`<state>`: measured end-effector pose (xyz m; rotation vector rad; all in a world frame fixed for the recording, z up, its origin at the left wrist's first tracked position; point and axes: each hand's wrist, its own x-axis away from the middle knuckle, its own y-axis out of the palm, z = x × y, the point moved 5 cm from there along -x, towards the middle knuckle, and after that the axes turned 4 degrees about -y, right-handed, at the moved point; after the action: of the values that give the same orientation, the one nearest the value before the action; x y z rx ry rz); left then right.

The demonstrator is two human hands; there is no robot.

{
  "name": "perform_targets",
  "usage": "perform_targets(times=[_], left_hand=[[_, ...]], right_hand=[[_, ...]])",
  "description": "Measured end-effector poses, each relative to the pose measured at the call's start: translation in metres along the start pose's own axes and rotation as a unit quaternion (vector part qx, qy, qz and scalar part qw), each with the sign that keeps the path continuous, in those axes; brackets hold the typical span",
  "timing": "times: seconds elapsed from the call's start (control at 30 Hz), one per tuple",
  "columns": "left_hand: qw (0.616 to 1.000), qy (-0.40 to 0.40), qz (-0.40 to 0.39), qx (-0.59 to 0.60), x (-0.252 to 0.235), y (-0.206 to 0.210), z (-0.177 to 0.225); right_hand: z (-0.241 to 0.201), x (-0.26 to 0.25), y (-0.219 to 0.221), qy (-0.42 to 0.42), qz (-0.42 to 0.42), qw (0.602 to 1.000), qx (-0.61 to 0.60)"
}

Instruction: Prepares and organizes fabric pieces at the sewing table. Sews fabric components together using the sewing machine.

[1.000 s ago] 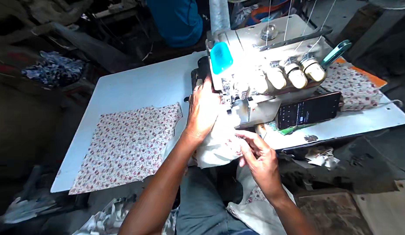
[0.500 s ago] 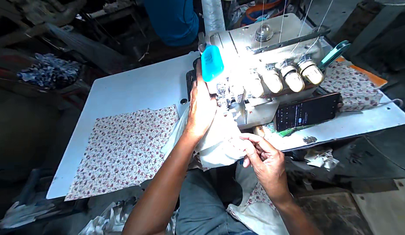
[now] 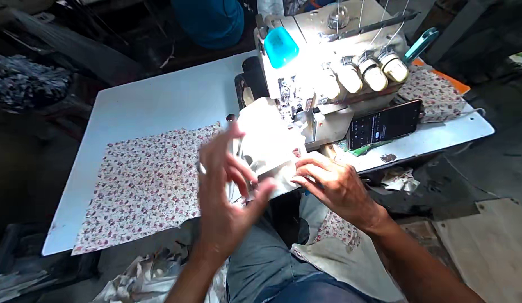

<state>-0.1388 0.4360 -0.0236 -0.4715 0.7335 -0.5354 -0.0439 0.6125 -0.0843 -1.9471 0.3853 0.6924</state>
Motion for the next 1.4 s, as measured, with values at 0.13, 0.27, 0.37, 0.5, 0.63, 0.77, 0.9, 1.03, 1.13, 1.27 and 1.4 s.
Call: perform_targets(times=[0.13,0.27,0.37,0.5,0.63,0.77,0.9,1.03,1.13,1.27,1.4], left_hand=[[0.989,-0.096,0.075,-0.085,0.062,0.049,-0.03],[0.968,-0.189,0.026,-0.161,0.039,0.054,-0.073],[0.967,-0.12,0.052,-0.22,0.008,-0.001,-0.08],[0.931,-0.052,0.02,-0.362,-0.005,-0.071,-0.055],[0.911,-0.035,-0.228,-0.341,0.018,-0.054,-0.046],[0.97,0.0,-0.123,-0.211,-0.001,-0.012,0.001],[0.998,-0.052,-0.021,0.012,-0.026,0.037,0.002],[0.99,-0.112,-0.072,-0.041,-0.056,0.053,-0.049],[0.984,-0.065,-0.031,-0.163,-0.059,0.045,-0.05],[0.969,0.103,0.049,-0.22,-0.024,0.062,-0.016],[0.961,0.088,-0.026,-0.259,-0.006,0.078,-0.025]], right_hand=[[0.005,-0.014,-0.003,0.063,-0.057,0.993,-0.087],[-0.012,-0.022,-0.04,0.039,0.042,0.82,-0.569],[-0.011,-0.002,-0.037,0.078,0.098,0.825,-0.551],[-0.006,0.038,0.017,0.237,0.079,0.837,-0.487],[0.012,0.041,0.032,0.338,0.114,0.836,-0.418],[0.027,0.036,0.026,0.326,0.119,0.899,-0.266],[0.025,0.037,0.024,0.294,0.126,0.916,-0.24],[0.027,0.044,0.025,0.308,0.128,0.897,-0.289],[0.028,0.043,0.024,0.299,0.124,0.909,-0.262],[0.032,0.046,0.022,0.289,0.115,0.927,-0.208],[0.035,0.048,0.02,0.282,0.107,0.939,-0.168]])
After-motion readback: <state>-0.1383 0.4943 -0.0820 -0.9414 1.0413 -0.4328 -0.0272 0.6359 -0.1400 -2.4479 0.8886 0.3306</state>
